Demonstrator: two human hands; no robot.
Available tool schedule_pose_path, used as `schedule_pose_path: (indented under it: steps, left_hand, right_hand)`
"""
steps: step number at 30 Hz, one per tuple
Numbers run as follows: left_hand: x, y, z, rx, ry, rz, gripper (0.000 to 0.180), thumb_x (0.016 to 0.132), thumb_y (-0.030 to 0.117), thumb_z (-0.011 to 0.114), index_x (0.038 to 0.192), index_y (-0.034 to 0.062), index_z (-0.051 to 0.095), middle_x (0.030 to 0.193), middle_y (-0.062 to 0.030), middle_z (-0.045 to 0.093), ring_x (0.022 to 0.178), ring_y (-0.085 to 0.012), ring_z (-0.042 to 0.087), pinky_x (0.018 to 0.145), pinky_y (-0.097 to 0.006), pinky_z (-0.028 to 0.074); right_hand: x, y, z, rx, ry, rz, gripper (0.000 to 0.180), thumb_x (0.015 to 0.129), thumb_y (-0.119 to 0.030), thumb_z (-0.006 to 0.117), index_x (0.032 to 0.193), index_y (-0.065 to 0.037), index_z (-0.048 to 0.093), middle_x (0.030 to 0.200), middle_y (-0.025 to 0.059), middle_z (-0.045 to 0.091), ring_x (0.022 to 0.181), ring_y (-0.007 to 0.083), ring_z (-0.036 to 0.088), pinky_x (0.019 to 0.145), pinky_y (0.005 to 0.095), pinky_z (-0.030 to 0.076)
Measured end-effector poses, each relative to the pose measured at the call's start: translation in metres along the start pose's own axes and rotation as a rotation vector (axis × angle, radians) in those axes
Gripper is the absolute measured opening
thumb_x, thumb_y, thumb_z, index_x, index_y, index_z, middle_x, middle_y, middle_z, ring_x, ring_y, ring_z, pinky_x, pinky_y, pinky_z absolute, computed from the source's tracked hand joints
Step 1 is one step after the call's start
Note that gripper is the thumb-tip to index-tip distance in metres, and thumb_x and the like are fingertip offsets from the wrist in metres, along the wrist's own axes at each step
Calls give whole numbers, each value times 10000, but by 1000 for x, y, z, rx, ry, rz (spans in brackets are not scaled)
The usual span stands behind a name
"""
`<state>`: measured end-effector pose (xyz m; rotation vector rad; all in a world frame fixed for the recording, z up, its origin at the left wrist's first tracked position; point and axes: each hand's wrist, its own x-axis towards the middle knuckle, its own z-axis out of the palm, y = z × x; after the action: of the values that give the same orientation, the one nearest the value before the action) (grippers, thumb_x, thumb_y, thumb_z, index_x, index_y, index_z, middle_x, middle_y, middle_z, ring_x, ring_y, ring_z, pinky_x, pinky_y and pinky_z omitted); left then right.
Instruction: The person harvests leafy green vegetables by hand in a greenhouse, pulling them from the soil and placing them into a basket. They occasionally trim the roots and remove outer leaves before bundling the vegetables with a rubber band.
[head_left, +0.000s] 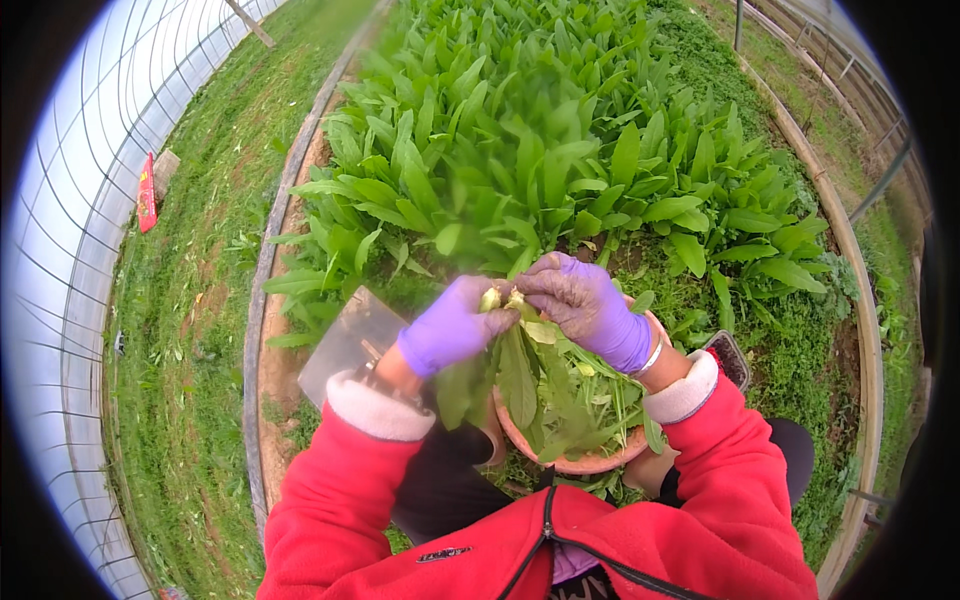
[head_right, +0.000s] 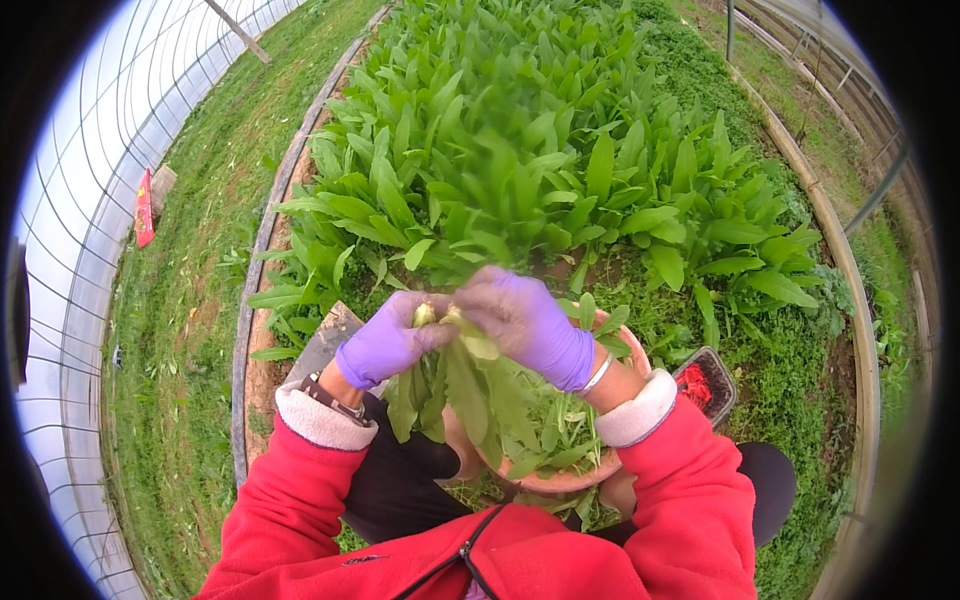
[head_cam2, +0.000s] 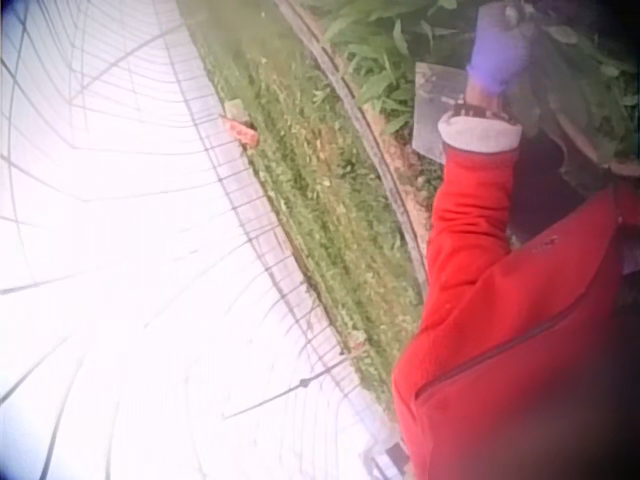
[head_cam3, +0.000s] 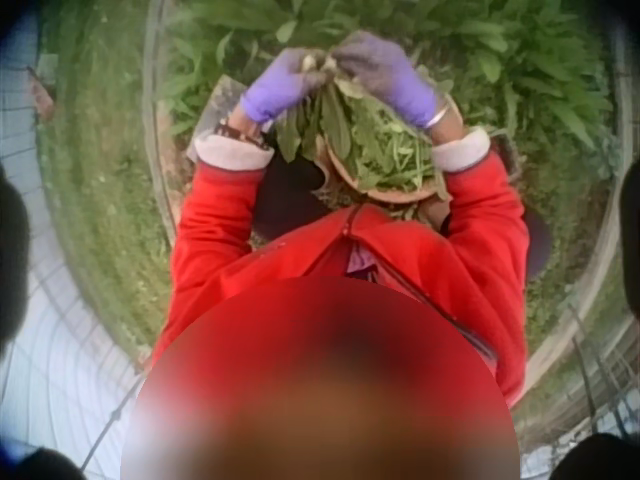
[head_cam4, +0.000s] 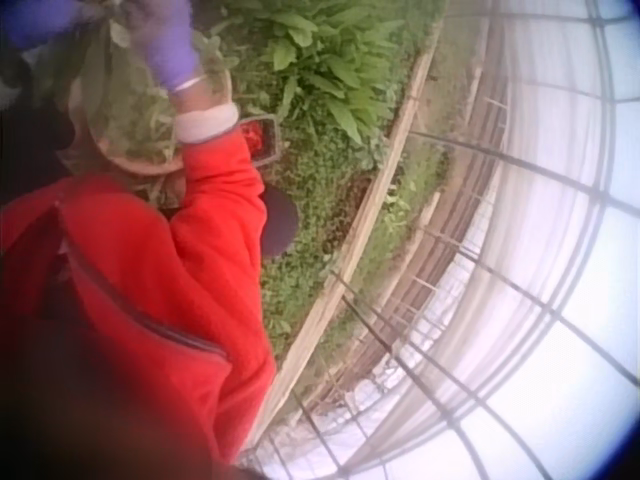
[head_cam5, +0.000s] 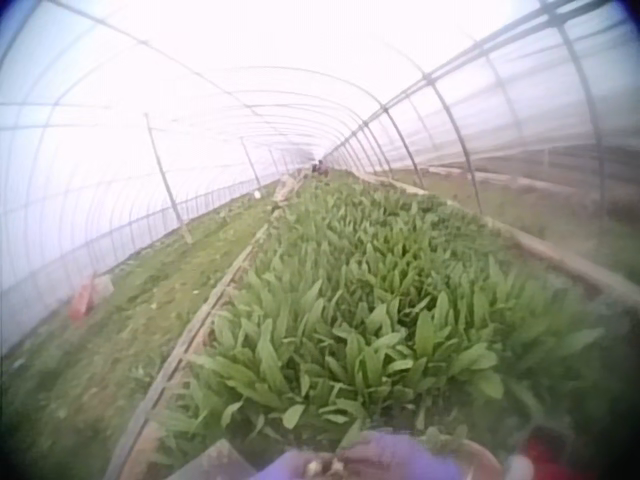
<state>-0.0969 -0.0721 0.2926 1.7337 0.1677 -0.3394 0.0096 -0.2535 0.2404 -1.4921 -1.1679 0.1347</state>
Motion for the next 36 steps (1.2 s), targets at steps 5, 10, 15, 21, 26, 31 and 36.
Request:
schedule_pose_path:
  steps: [5,10,15,21,26,31,36]
  left_hand:
    - [3,-6,0,-92,-93,67,207,878,2,613,1078,-22,662,851,33,620,792,-51,524,701,-236,467]
    - [4,-5,0,410,174,99,327,860,134,672,1155,-8,666,989,-198,706,862,-228,671,814,-333,519]
    - [4,-7,4,369,250,109,392,874,109,732,1246,15,650,957,-31,703,828,-76,597,782,-258,517]
    - [3,-8,5,194,223,64,380,840,135,800,1169,-11,678,971,-5,699,831,-57,604,767,-240,529]
    - [-7,-5,-1,408,287,110,454,770,337,827,1085,31,711,977,-179,718,857,-293,701,785,-361,536]
    - [-5,-5,0,524,365,157,349,766,213,853,1041,32,738,887,-78,732,760,-97,635,739,-280,531]
    - [-6,-2,-1,49,310,112,225,818,52,765,1036,7,730,900,-9,712,790,-59,613,731,-241,525]
  right_hand:
    - [1,0,7,-419,32,-182,210,800,-54,673,988,-91,589,866,101,596,742,308,629,613,384,536]
    - [6,-2,-14,-664,-199,249,204,833,-107,656,1025,-59,605,894,145,604,790,344,628,661,407,530]
    - [-10,-12,-1,-430,-250,206,295,888,-305,668,1022,-48,609,932,175,640,851,385,642,731,441,529]
    - [-15,-10,15,-374,-280,147,281,925,-291,632,1131,-99,638,776,163,652,726,378,647,652,458,518]
    - [-9,-14,-1,-437,-369,128,163,929,-243,586,950,-96,651,786,153,648,730,382,648,632,469,512]
    - [-3,-13,-11,-201,-409,212,224,930,-249,594,1015,-61,681,820,165,667,702,366,648,646,433,528]
    - [-5,13,-29,411,-533,711,272,996,-250,556,1020,-25,705,694,43,657,589,107,607,577,280,519]
